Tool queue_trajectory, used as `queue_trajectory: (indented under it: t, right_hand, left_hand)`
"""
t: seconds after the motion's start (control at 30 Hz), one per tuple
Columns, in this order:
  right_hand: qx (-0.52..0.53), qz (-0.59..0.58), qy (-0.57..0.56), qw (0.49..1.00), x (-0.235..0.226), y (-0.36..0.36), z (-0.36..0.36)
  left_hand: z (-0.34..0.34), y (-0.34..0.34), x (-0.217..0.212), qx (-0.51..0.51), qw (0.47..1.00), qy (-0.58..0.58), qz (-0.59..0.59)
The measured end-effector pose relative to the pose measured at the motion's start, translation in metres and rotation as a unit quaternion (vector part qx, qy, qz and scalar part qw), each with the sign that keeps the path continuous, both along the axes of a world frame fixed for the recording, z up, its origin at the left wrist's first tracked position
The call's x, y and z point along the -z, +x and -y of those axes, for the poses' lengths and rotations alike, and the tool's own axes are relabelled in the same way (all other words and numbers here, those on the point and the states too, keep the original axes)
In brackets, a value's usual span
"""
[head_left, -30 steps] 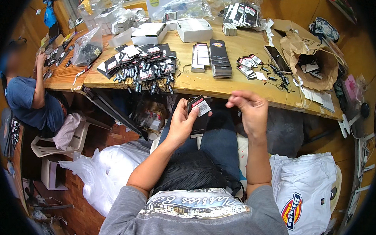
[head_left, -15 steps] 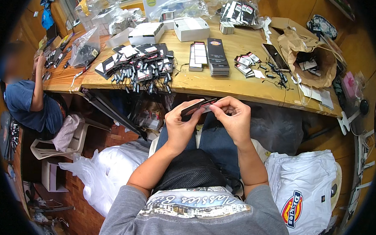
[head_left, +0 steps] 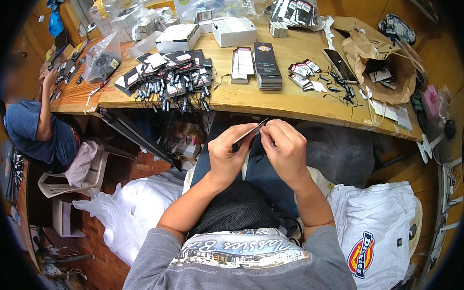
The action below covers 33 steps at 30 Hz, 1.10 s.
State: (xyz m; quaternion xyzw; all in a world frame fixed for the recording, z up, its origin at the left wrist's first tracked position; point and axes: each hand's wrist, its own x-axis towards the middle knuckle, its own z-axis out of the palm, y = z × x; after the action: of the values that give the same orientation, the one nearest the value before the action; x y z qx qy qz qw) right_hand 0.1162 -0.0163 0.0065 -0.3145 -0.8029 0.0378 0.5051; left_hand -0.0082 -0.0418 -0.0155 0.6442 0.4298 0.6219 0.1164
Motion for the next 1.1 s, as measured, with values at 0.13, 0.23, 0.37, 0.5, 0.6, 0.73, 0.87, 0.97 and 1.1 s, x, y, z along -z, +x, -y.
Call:
queue_trajectory:
  t: [0.13, 0.23, 0.37, 0.5, 0.6, 0.73, 0.87, 0.97, 1.1]
  right_hand:
    - [-0.005, 0.003, -0.003, 1.0, 0.004, 0.001, -0.006]
    - [-0.044, -0.139, -0.198, 0.969, 0.008, 0.003, -0.012]
    - [-0.027, -0.21, -0.218, 0.953, 0.022, 0.007, -0.019]
    - [-0.053, -0.234, -0.199, 0.95, 0.013, 0.004, -0.007]
    - [-0.066, -0.209, -0.158, 0.963, 0.007, 0.001, 0.0]
    - [-0.06, -0.187, -0.123, 0.973, 0.002, 0.0, 0.004]
    - [-0.037, -0.156, -0.101, 0.982, 0.001, 0.001, 0.004]
    - [-0.028, -0.154, -0.134, 0.979, -0.002, 0.0, 0.007]
    - [-0.095, -0.21, -0.267, 0.936, 0.006, 0.002, 0.002]
  left_hand:
    - [-0.002, -0.005, -0.001, 0.014, 0.997, -0.003, -0.075]
    - [-0.003, -0.008, -0.005, 0.074, 0.991, -0.072, -0.08]
    - [0.002, -0.007, -0.003, 0.17, 0.969, -0.162, 0.072]
    - [-0.001, -0.014, 0.006, 0.092, 0.976, -0.154, 0.122]
    - [0.001, -0.01, 0.0, 0.064, 0.989, -0.106, 0.078]
    - [0.004, -0.003, -0.005, 0.053, 0.996, -0.051, 0.055]
    - [0.004, -0.008, -0.005, 0.02, 0.997, -0.001, -0.071]
    - [0.003, -0.011, -0.005, -0.02, 0.98, 0.053, -0.192]
    - [0.005, -0.013, -0.011, -0.048, 0.952, 0.125, -0.276]
